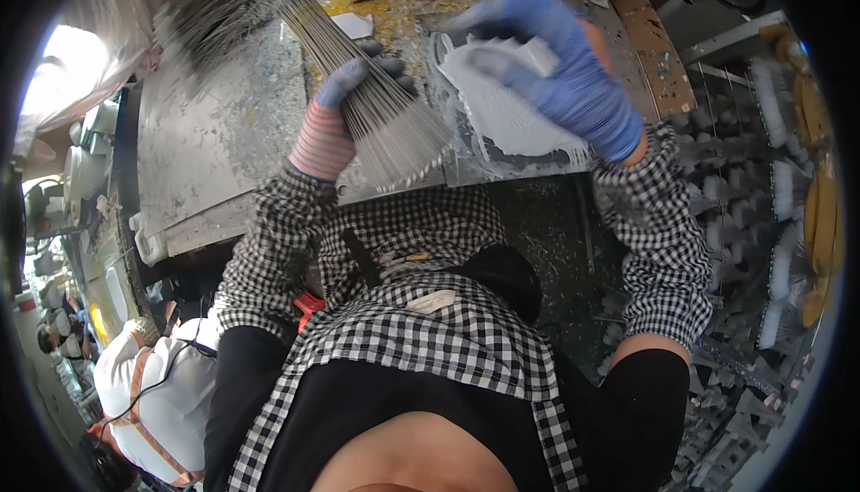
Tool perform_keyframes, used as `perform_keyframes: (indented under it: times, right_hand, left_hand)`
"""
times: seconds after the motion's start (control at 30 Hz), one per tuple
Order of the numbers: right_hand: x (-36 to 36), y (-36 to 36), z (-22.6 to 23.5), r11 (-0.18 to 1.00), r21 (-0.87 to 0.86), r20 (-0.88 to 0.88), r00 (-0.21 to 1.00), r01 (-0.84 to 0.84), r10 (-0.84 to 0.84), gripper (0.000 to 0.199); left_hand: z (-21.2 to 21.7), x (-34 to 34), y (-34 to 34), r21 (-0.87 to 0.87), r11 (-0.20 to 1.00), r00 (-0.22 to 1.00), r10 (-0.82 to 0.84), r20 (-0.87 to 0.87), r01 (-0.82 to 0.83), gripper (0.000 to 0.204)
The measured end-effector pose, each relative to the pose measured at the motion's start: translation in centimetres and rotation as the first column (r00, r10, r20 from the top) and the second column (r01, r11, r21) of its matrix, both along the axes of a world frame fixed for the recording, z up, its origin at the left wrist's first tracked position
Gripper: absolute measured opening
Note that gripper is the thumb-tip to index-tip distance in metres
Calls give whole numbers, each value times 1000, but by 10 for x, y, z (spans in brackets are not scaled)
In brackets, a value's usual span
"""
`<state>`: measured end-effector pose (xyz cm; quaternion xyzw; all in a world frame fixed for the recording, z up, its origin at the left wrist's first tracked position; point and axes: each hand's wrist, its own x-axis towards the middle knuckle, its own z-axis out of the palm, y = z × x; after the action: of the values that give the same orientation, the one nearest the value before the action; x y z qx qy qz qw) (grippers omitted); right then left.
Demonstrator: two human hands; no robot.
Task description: Assembling paint or dust brushes by dipping bristles in adhesive, bundling them into metal ferrules, and securing them with bands.
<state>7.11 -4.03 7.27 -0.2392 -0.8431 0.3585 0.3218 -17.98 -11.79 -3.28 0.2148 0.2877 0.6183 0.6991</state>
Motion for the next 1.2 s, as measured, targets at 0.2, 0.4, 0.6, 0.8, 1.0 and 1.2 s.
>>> perform_keyframes:
  times: [0.2,0.4,0.6,0.8,1.0,1.2]
  right_hand:
    - [-33,-38,-37,976,149,351,932,-157,96,17]
    - [-38,-41,-62,982,101,526,830,157,-186,26]
    - [-13,-25,-71,933,-102,512,822,346,-249,30]
    - [26,-6,-98,885,-116,472,809,452,-351,33]
    - [59,4,-124,883,28,411,800,468,-437,32]
    - [68,16,-144,842,69,321,788,534,-526,33]
  left_hand:
    - [18,6,24,33,999,867,37,-496,-24,51]
    - [12,18,42,111,989,801,142,-582,-95,46]
    - [17,46,68,70,997,788,38,-614,7,40]
    - [24,92,94,68,987,806,-76,-588,142,32]
    - [24,122,107,207,932,712,-73,-699,298,35]
    - [25,136,121,159,960,763,-77,-642,231,38]
